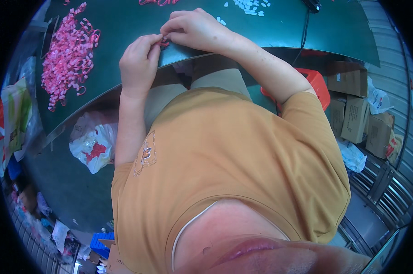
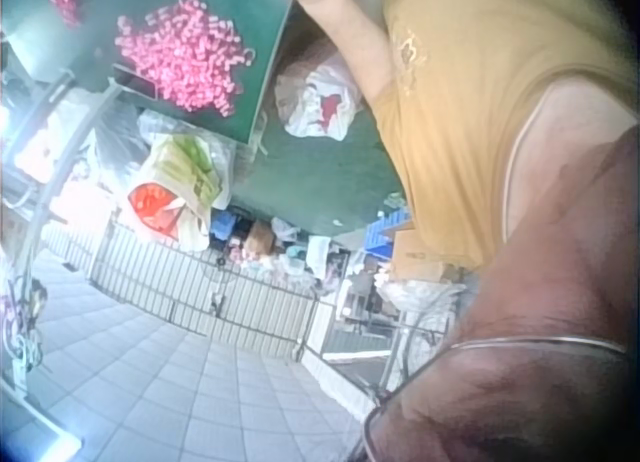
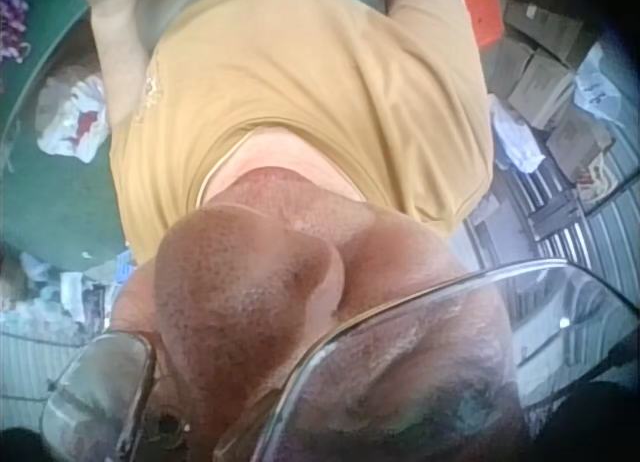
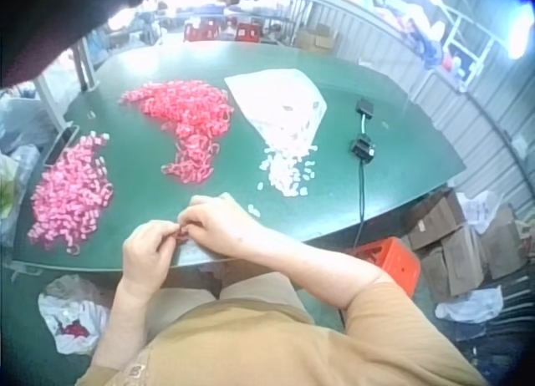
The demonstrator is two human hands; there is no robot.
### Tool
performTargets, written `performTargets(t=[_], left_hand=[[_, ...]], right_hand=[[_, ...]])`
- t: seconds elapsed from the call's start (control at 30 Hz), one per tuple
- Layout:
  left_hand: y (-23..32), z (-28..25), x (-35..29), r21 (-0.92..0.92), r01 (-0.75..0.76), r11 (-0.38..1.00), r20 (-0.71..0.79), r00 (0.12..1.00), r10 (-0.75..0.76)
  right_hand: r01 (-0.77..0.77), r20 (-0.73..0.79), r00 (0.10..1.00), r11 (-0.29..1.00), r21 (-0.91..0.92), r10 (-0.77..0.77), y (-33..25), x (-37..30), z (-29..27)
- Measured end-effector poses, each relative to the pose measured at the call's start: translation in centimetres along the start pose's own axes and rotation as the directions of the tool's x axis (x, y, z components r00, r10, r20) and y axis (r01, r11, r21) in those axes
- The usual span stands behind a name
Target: Assembling small pink and white plastic components at a factory workbench.
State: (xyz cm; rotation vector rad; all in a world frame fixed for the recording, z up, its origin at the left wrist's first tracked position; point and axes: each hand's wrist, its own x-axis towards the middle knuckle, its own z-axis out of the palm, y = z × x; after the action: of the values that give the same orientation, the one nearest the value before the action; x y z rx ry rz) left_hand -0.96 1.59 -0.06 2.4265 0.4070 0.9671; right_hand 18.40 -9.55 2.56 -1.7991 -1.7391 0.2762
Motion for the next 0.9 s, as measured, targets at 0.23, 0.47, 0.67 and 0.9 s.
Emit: performTargets(t=[0.23, 0.47, 0.67, 0.9], left_hand=[[0.0, -0.2, 0.1, -0.011, -0.008, 1.0, -0.013, 1.0, 0.008], [0.2, -0.6, -0.1, 0.007, 0.026, 1.0, 0.026, 0.999, -0.026], [0.2, -0.4, -0.1, 0.003, 0.005, 1.0, 0.013, 1.0, -0.005], [0.1, -0.4, -0.3, 0.008, -0.001, 1.0, 0.014, 1.0, 0.001]], right_hand=[[-0.049, 0.071, 0.996, 0.998, -0.047, 0.053, -0.2, 0.5, 0.9], [-0.046, 0.106, 0.994, 0.994, 0.096, 0.035, 0.5, 0.9, 0.1], [-0.114, 0.172, 0.979, 0.993, 0.023, 0.109, -0.1, 0.7, -1.5], [-0.026, 0.201, 0.979, 1.0, -0.013, 0.028, -0.2, 1.3, -1.2]])
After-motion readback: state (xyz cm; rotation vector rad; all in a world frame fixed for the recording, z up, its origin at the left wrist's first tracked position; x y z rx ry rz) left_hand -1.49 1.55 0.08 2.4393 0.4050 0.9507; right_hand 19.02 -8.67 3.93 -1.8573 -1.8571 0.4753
